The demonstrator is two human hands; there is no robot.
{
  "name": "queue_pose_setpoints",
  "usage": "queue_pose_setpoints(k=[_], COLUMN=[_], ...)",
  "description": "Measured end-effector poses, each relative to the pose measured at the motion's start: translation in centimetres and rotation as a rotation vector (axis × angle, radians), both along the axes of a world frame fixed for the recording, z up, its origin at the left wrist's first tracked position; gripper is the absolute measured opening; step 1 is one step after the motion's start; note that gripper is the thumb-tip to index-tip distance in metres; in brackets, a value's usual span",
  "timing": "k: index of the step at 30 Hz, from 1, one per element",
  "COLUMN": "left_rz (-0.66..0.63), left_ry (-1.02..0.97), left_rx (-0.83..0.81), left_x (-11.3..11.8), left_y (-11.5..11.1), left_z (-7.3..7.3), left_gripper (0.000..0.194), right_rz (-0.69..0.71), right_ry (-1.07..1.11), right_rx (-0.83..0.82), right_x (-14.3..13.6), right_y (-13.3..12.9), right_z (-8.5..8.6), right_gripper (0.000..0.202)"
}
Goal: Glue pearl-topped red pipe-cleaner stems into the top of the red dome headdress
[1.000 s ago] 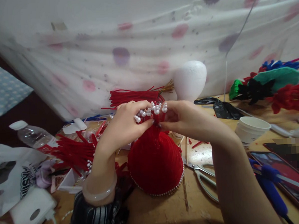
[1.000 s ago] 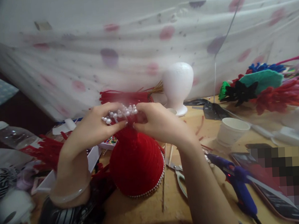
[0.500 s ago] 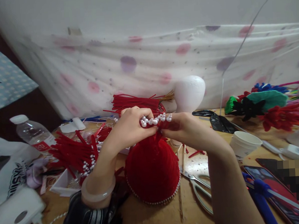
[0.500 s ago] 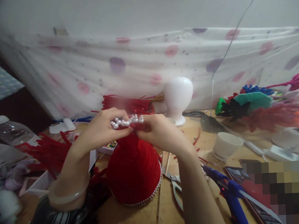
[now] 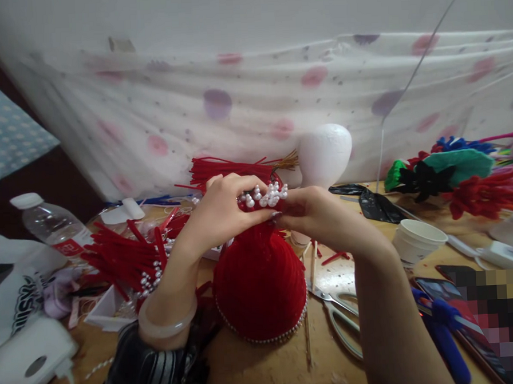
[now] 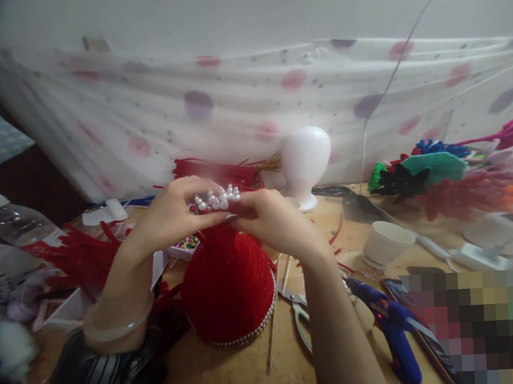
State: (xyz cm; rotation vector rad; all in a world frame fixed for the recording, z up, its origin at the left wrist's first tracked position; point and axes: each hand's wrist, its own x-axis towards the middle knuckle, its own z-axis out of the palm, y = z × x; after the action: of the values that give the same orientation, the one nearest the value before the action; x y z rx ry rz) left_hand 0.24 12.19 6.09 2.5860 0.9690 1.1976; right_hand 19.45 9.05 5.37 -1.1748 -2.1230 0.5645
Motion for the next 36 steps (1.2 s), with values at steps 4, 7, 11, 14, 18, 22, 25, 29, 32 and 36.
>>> queue_pose_setpoints(k=[4,7,11,14,18,22,25,29,32,36], left_rz=[-0.017,-0.049,-0.058,-0.042,-0.034,-0.020,-0.029,-0.070,-0.084,-0.092], left_ry=[-0.028,-0.054,-0.073,-0.070,-0.063,-0.030,-0.006,-0.008,-0.030,-0.046], left_rx=[0.073,0.090,0.085,0.072,0.052,0.041,0.029,0.020,0.001,-0.014], left_x=[0.34,0.40,0.38,0.40,0.54,0.62,0.52,0.32,0.29,0.42], left_y=[0.15,0.26,0.32,0.28,0.19,-0.01,-0.18,-0.20,-0.07,0.10], left_z=[-0.27,-0.42,-0.49,-0.48,-0.51,-0.32,0.03,0.31,0.22,0.00], left_gripper=[0.014,0.015,0.018,0.018,0.018,0.014,0.008,0.010,0.010,0.011], right_rz=[-0.041,-0.076,-0.080,-0.081,-0.055,-0.051,-0.049,-0.048,-0.046,-0.072], right_ry=[-0.023,0.000,0.037,-0.003,-0.028,0.026,0.022,0.017,0.024,0.020], right_rx=[-0.014,-0.038,-0.029,-0.006,-0.003,0.026,0.030,0.014,0.010,0.005], right_x=[-0.02,-0.14,-0.22,-0.26,-0.32,-0.27,-0.13,0.12,0.23,0.30], right_y=[-0.09,-0.07,0.08,0.06,-0.10,-0.17,-0.16,-0.13,-0.14,-0.22], right_z=[0.14,0.05,-0.16,-0.04,0.20,0.19,0.20,0.25,0.28,0.31], right_gripper=[0.015,0.016,0.013,0.012,0.011,0.002,0.004,0.007,0.010,0.017])
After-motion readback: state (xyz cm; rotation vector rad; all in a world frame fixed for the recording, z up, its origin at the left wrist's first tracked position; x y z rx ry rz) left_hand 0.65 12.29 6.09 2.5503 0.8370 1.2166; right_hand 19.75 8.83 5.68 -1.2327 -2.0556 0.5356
